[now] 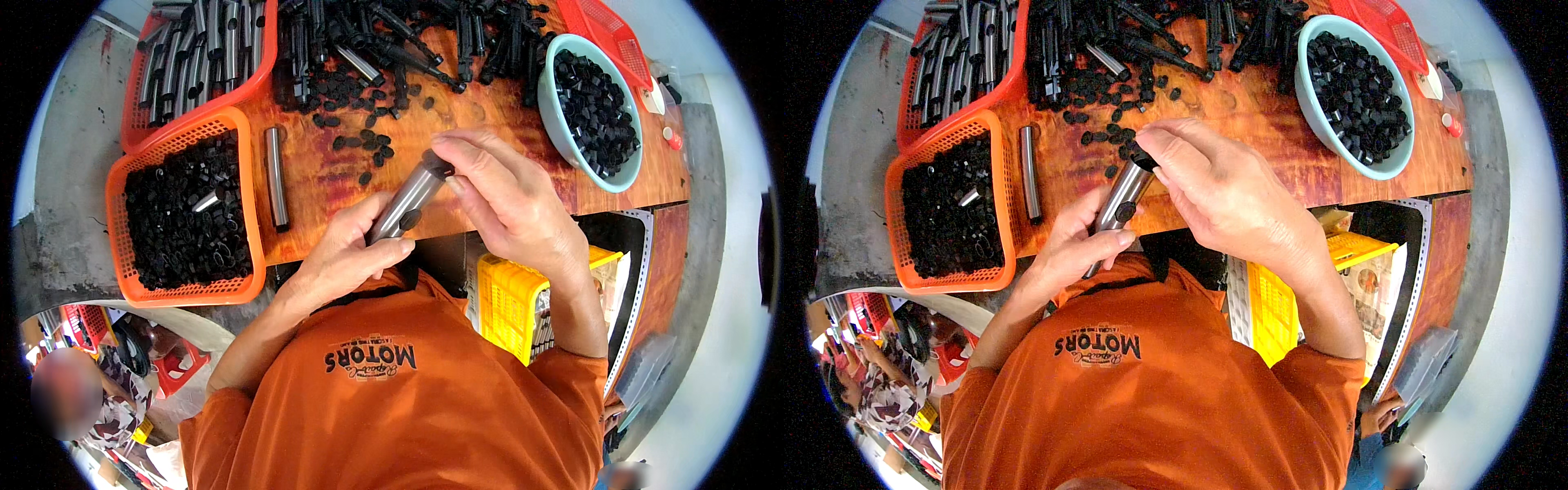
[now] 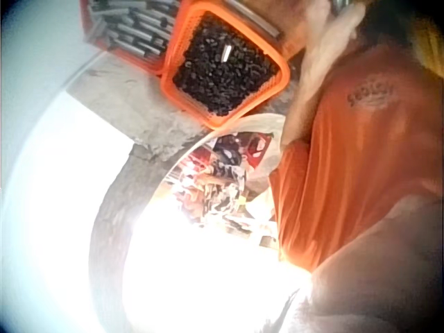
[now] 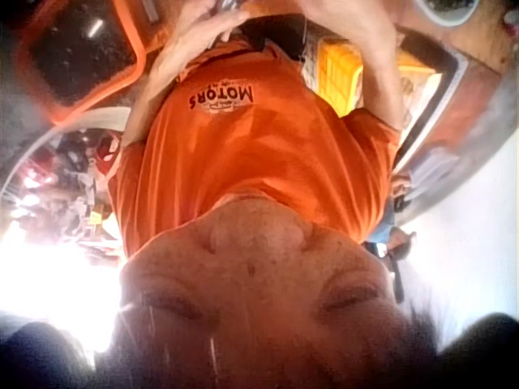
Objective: The person assembles small black plastic pieces onto cylindrical metal rods at a workbench. They pick up rods and black components, fit the pieces onto the rods, and place the assembled units into a yellow basket. The process is repeated with multiple rods and components.
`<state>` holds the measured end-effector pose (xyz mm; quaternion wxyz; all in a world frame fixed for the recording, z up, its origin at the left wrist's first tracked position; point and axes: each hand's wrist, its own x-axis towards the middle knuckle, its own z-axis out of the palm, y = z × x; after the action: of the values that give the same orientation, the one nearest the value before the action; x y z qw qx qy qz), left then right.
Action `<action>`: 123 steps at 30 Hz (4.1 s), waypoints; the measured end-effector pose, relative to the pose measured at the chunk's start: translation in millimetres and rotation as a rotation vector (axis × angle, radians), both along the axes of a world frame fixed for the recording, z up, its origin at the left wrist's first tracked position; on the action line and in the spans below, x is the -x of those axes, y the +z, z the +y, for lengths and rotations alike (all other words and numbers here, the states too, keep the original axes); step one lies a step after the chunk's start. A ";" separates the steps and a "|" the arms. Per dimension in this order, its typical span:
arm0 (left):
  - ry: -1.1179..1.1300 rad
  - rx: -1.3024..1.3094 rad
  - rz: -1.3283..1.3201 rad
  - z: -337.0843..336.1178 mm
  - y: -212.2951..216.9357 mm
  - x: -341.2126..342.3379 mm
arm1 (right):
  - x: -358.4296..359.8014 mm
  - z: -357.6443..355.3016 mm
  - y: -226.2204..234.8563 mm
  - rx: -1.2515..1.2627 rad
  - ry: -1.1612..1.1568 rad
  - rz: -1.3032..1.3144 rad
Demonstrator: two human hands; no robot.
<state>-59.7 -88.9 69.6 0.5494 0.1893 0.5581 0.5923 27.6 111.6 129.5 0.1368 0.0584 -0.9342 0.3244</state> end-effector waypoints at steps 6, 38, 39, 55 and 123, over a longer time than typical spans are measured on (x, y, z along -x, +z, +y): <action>-0.010 0.007 0.023 -2.1 1.9 -0.3 | -4.1 -3.2 -8.4 0.163 -0.049 0.024; 0.101 -0.163 0.432 -8.1 -15.9 16.2 | -30.0 25.2 -28.7 0.667 -0.039 -0.278; 0.246 -0.182 0.239 -5.4 -17.5 15.1 | -33.5 24.5 -31.1 0.738 -0.092 -0.262; 0.021 -0.071 -0.267 -5.8 -19.8 17.8 | -61.6 14.1 -53.5 0.584 -0.270 0.056; -0.057 -0.024 -0.144 -2.5 4.0 -26.9 | -23.7 -3.2 -53.0 0.971 0.110 0.082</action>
<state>-32.8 -91.4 73.6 0.6026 0.1684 0.5044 0.5950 51.2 108.4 76.5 0.1678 0.0498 -0.6644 0.7266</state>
